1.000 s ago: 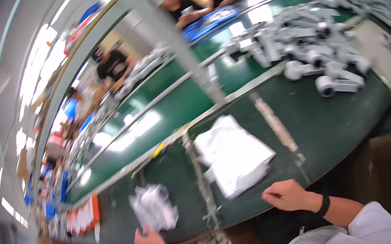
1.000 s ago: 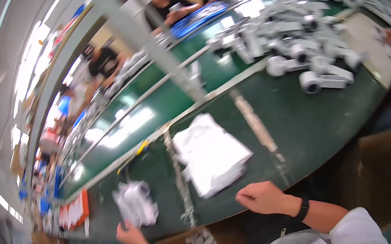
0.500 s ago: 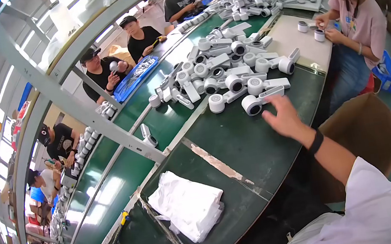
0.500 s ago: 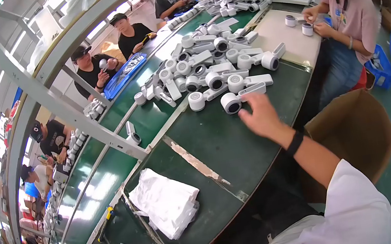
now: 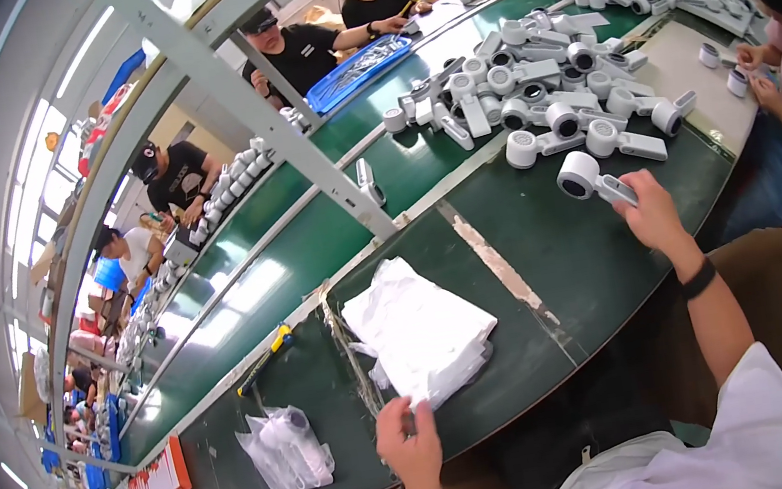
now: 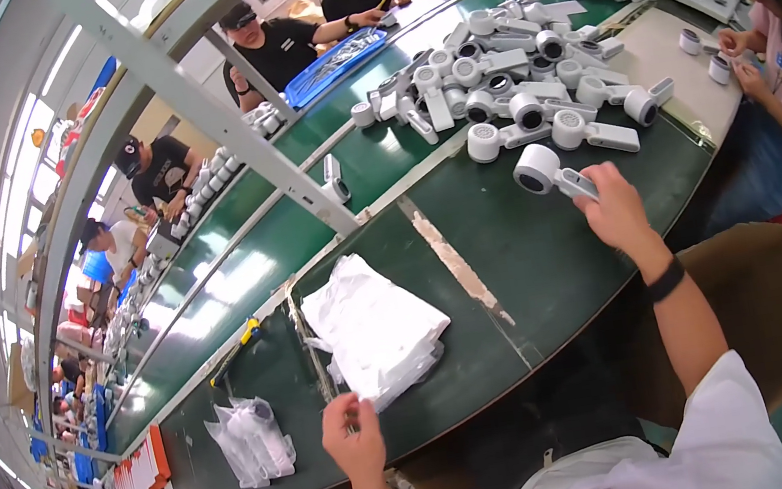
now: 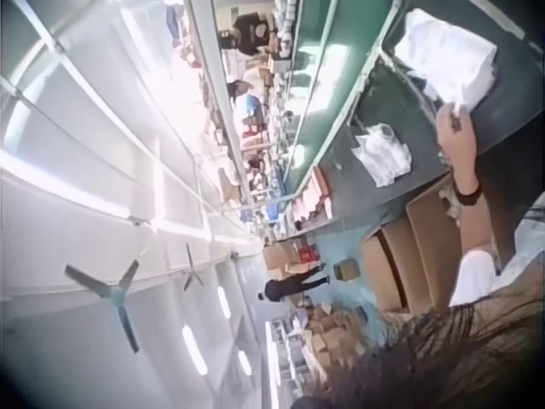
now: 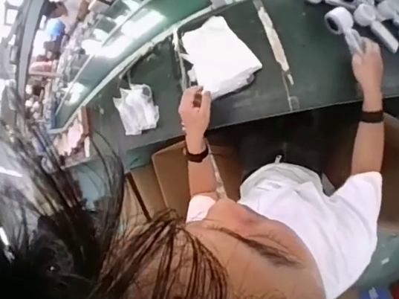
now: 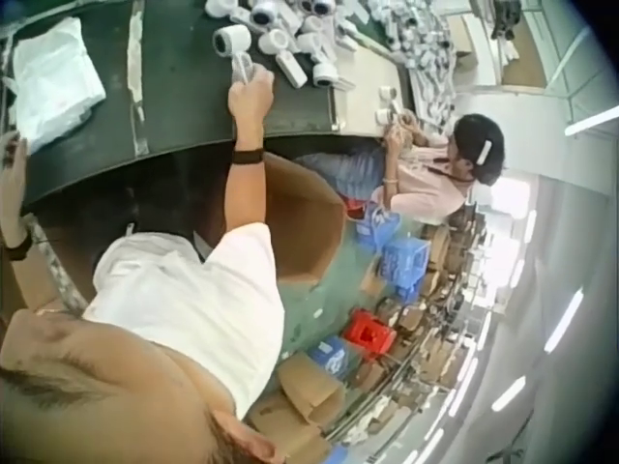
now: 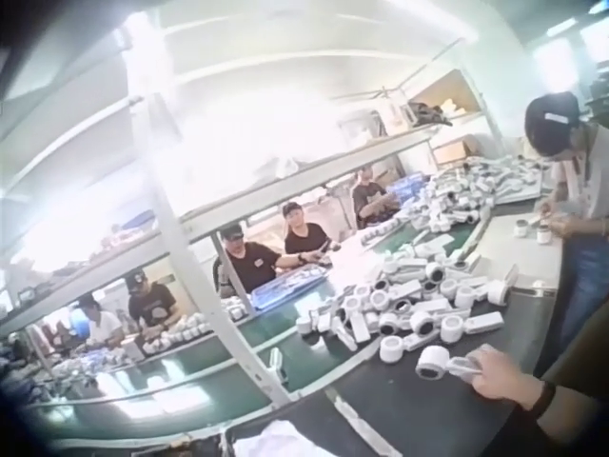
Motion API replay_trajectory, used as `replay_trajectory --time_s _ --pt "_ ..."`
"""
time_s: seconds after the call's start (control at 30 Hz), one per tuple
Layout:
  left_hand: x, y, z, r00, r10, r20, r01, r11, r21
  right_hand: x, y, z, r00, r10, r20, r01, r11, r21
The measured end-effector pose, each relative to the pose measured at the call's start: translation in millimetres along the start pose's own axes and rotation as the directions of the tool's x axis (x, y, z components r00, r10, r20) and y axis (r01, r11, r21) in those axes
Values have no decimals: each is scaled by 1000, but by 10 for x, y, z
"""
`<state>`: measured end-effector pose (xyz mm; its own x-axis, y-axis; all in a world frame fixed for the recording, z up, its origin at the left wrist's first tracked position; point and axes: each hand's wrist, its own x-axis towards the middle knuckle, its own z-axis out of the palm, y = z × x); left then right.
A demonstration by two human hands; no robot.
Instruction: The person bags handheld fans by hand, picking up a fan from a pile, sliding it into a plastic bag, and placing the bagged fan onto the table or into a cardboard box.
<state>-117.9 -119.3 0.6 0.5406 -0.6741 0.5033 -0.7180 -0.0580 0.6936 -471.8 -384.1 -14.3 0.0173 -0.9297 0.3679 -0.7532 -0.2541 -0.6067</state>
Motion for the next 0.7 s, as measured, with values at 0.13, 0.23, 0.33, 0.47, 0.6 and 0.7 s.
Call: replay_trajectory --time_s 0.13,0.23,0.33,0.47,0.6,0.7 --pt "212 47 218 965 201 166 -237 941 241 -458 -573 -42 889 80 450 -407 586 701" --pt "245 -49 300 944 204 260 -285 901 326 -780 -817 -43 816 -54 575 -511 397 763" --pt "265 -48 335 943 172 284 -262 912 317 -958 -942 -22 763 -143 630 -541 393 744" --pt "303 -4 315 946 190 263 -259 930 260 -1058 -1021 96 739 -182 648 -553 385 739" --pt "333 22 312 947 166 275 -229 949 215 -1123 -1063 168 727 -157 669 -602 324 730" --pt "327 -36 314 944 184 275 -248 944 219 -1157 -1084 204 716 -153 681 -620 308 721"
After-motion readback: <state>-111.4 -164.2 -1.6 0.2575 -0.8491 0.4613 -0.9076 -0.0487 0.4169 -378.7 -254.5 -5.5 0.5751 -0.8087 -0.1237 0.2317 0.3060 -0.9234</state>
